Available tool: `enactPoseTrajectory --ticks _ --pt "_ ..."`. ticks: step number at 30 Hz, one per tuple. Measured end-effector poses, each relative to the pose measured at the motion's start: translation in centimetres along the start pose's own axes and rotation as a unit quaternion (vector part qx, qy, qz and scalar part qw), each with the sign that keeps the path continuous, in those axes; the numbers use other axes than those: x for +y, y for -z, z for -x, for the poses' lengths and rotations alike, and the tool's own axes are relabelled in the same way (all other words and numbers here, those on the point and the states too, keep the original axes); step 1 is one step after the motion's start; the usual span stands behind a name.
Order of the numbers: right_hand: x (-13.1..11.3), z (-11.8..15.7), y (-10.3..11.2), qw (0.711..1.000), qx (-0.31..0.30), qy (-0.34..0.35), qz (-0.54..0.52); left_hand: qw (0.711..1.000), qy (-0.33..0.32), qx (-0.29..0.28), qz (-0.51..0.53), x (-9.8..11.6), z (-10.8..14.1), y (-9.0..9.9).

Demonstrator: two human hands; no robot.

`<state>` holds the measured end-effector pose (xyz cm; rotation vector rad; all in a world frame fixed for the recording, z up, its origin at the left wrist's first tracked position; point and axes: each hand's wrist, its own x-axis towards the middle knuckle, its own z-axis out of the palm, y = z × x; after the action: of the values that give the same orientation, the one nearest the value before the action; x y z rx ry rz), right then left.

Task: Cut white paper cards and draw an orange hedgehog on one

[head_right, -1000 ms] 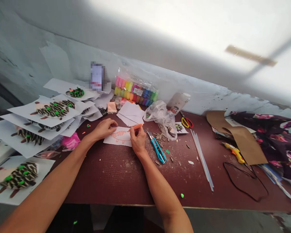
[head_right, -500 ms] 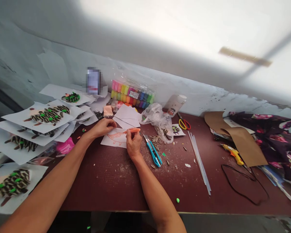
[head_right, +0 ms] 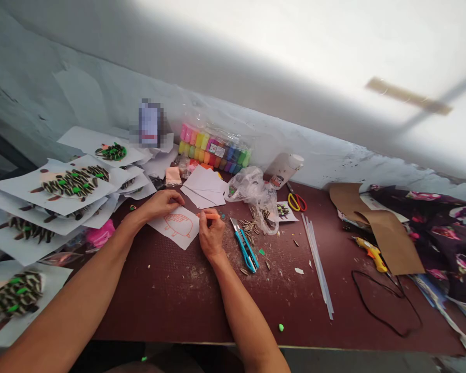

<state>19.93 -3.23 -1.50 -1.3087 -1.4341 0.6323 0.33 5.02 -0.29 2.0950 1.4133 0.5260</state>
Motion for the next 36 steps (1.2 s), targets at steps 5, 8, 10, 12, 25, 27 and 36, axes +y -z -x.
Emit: enactPoseTrajectory --ticks 5,8,10,12,25,27,36 --pt "0.0 -0.1 0.1 1.000 0.009 -0.018 0.023 0.999 0.017 -0.012 0.025 0.0 0.3 0.2" --pt "0.0 -0.1 0.2 0.999 0.016 -0.031 0.022 1.000 0.019 -0.011 0.018 0.0 0.4 0.1" --pt "0.0 -0.1 0.2 0.999 0.015 -0.031 0.021 1.000 0.016 -0.008 0.002 0.0 0.3 0.0" --pt "0.0 0.0 0.2 0.999 0.017 -0.023 0.024 1.000 0.014 0.000 -0.019 0.0 0.3 -0.2" --pt "-0.7 0.6 -0.5 0.999 0.013 -0.033 0.037 0.999 0.014 0.038 -0.035 -0.4 0.8 -1.1" --pt "-0.7 0.7 -0.7 0.998 0.013 -0.045 0.035 0.999 0.014 0.040 -0.030 -0.5 0.7 -1.2" --pt "-0.2 0.7 -0.7 0.997 0.012 -0.056 0.057 0.996 -0.029 0.077 -0.036 0.4 0.8 -1.6"
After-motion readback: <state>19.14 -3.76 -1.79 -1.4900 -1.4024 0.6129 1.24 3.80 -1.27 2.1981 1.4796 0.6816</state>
